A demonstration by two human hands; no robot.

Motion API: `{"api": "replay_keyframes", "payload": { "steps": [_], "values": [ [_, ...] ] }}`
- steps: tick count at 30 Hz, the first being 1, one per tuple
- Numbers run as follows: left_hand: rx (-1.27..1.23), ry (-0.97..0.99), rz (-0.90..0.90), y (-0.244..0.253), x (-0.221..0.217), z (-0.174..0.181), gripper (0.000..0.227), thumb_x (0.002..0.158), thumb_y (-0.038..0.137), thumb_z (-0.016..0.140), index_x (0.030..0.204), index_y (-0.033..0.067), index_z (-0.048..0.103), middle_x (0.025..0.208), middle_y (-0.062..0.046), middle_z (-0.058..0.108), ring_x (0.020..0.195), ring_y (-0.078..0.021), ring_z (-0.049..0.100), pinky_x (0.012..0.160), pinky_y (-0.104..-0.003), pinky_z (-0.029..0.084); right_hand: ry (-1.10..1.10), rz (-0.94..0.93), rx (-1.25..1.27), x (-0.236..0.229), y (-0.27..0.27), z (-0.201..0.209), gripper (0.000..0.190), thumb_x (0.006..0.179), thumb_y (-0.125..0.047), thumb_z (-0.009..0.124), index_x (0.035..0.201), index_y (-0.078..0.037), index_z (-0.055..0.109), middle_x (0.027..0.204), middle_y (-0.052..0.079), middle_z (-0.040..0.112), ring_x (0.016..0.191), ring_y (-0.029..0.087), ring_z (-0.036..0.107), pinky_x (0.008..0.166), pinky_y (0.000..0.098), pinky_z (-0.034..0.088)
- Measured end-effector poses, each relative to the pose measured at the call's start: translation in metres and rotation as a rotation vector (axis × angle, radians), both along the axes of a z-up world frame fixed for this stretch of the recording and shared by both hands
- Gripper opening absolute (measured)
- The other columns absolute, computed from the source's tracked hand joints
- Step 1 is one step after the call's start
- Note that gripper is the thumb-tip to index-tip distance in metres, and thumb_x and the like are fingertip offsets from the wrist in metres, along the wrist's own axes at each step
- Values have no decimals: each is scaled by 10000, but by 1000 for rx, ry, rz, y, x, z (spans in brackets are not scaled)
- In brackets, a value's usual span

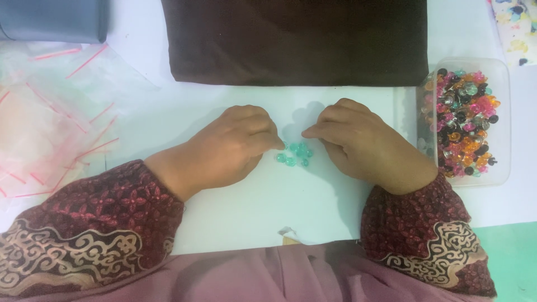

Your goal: Sorting and packaging small decorative beads into plastic bags on a work table

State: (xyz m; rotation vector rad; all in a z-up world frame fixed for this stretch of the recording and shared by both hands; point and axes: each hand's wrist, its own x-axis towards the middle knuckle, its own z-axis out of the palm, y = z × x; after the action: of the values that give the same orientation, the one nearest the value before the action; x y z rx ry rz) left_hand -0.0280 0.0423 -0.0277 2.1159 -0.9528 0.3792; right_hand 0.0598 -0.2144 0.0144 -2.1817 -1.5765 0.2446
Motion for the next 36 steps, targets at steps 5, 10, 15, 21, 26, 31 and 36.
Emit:
{"api": "replay_keyframes", "payload": {
  "steps": [5,10,15,21,26,31,36],
  "values": [
    [96,7,71,0,-2,-4,302,900,-146,596,1074,53,742,903,-69,606,843,-294,549,764,-418,490,42,-42,-49,-2,0,7,210,957,49,607,1055,-71,749,862,43,639,823,264,548,810,375,479],
    [105,-1,60,1,-1,-1,325,886,-168,576,1075,44,733,905,-69,593,823,-285,522,744,-405,483,58,-41,-72,0,1,6,210,961,31,606,1058,-87,749,862,36,638,816,265,545,800,378,471],
    [140,28,53,1,-2,-2,314,871,-122,617,1070,75,759,884,-51,566,830,-281,521,757,-414,474,20,0,-31,0,-2,0,218,950,42,641,1057,-117,744,806,24,568,800,263,523,797,387,456],
    [107,-7,49,1,-1,-1,326,861,-161,599,1061,53,741,881,-69,556,809,-283,514,738,-402,484,17,-4,-25,-1,0,4,216,954,45,633,1037,-119,747,795,22,572,780,255,519,785,375,457],
    [89,10,23,3,-1,2,264,896,-130,617,1058,51,720,910,-75,547,827,-294,525,763,-416,478,18,10,-17,-2,1,7,199,942,41,642,1042,-99,743,818,46,588,794,273,545,821,394,467],
    [96,29,23,3,-1,5,249,909,-125,625,1046,61,719,934,-76,563,869,-291,557,798,-411,495,13,-3,-47,-4,-1,7,212,938,27,673,1077,-117,743,797,29,554,815,269,531,789,396,472],
    [68,-9,4,3,1,6,282,893,-144,585,1042,65,702,935,-86,545,836,-310,535,754,-432,474,21,3,-68,-3,2,9,209,928,-7,668,1101,-109,729,851,53,600,814,287,559,815,414,465]
  ]
}}
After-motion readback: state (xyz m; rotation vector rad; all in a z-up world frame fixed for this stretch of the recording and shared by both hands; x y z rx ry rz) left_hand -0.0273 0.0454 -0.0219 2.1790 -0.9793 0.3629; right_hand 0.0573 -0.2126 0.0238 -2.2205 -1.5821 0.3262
